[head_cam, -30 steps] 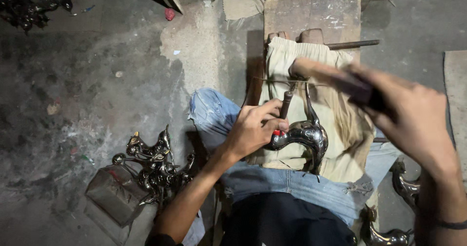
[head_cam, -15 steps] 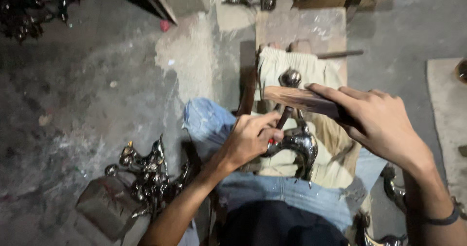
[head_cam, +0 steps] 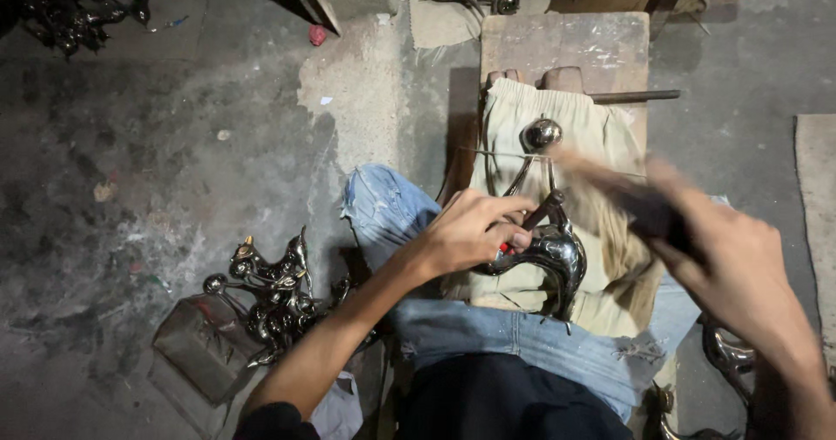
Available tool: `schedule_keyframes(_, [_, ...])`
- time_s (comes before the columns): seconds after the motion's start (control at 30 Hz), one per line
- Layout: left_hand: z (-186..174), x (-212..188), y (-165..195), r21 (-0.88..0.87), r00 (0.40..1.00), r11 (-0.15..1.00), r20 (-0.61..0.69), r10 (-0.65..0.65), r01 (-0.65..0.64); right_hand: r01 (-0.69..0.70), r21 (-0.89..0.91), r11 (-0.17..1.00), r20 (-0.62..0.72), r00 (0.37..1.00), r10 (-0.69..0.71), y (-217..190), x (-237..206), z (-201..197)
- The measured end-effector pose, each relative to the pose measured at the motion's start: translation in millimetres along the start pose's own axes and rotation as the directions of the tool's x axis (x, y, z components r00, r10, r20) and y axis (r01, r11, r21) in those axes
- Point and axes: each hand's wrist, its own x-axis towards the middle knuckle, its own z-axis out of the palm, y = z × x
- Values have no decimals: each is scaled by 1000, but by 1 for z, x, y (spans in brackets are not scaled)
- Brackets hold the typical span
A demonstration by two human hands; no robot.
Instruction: The person sits on the floor with a chrome-plated metal figurine on their lap and burnishes its surface, holding a small steel rod against the metal and rubbing it with a wooden block. They reposition the figurine and the rod repeatedly to work different areas of the piece.
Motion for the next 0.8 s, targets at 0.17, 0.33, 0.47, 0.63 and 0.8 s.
schedule_keyframes(0.17, [-3, 4, -3, 13, 996, 1000, 84, 12, -13, 45, -99, 994, 89, 995, -36, 10, -10, 13])
schedule_keyframes(0.33, [-4, 7, -1, 25, 993, 999, 110, 29, -32, 178, 76, 981, -268, 951, -152, 22, -25, 33])
schedule_keyframes(0.47, [-5, 8, 0, 8, 990, 1000, 137, 28, -29, 16, 249, 968, -293, 954, 60, 31, -31, 42])
schedule_keyframes(0.63, [-3, 12, -2, 26, 981, 1000, 193, -19, 15, -46, 228, 972, -126, 989, 77, 23, -40, 38])
schedule_keyframes(0.8, [-4, 16, -5, -47, 976, 993, 183, 119, -113, -116, 381, 917, -217, 953, 211, 7, -54, 36])
